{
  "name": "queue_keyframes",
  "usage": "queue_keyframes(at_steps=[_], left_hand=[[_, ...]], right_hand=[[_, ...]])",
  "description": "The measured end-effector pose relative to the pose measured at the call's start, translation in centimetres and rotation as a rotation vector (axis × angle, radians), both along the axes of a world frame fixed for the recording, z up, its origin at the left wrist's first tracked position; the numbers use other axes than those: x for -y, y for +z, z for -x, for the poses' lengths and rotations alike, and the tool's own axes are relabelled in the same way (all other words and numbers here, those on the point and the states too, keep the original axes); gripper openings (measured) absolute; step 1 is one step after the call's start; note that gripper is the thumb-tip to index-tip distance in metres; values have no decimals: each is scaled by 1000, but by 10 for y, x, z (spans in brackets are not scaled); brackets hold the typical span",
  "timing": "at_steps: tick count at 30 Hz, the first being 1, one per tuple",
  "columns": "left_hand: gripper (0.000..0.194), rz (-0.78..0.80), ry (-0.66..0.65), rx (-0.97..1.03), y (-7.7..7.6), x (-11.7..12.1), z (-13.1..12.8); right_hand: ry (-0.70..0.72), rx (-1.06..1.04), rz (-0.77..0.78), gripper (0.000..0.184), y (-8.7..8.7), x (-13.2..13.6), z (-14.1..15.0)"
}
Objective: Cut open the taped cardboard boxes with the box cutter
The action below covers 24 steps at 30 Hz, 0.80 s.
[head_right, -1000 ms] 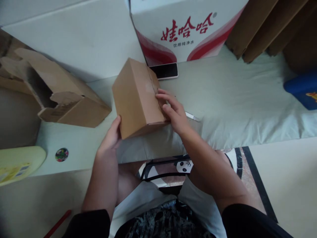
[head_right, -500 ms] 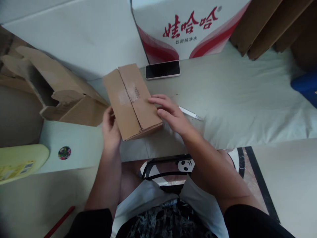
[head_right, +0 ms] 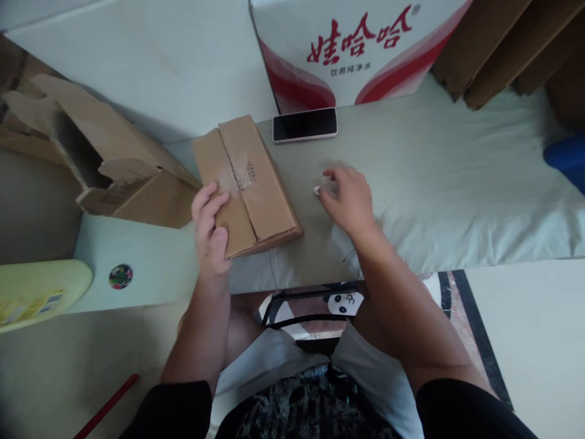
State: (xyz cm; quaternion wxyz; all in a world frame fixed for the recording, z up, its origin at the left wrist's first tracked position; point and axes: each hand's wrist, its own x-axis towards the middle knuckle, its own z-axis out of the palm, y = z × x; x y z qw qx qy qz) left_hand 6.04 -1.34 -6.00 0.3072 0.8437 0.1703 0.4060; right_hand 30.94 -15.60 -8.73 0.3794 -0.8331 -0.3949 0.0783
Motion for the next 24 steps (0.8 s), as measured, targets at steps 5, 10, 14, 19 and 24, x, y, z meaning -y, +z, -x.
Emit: queue_keyframes(at_steps=[5,10,14,19,24], left_hand=[[48,15,-4,35,-1,0,-2],[48,22,0,53,-2,1,-3],[48,54,-1,69,-4,1,-4],[48,65,-5,66,-2,2,-3],[48,1,21,26,1,3,-3]], right_hand=[[25,185,353,30,2,7,4],[-17,143,262,31,8,1,4],[-115,-3,2,37,9,-6,1],[-112,-856,-506,53,20,-13,2],[-88,-1150,-701,62,34,-12,-1]])
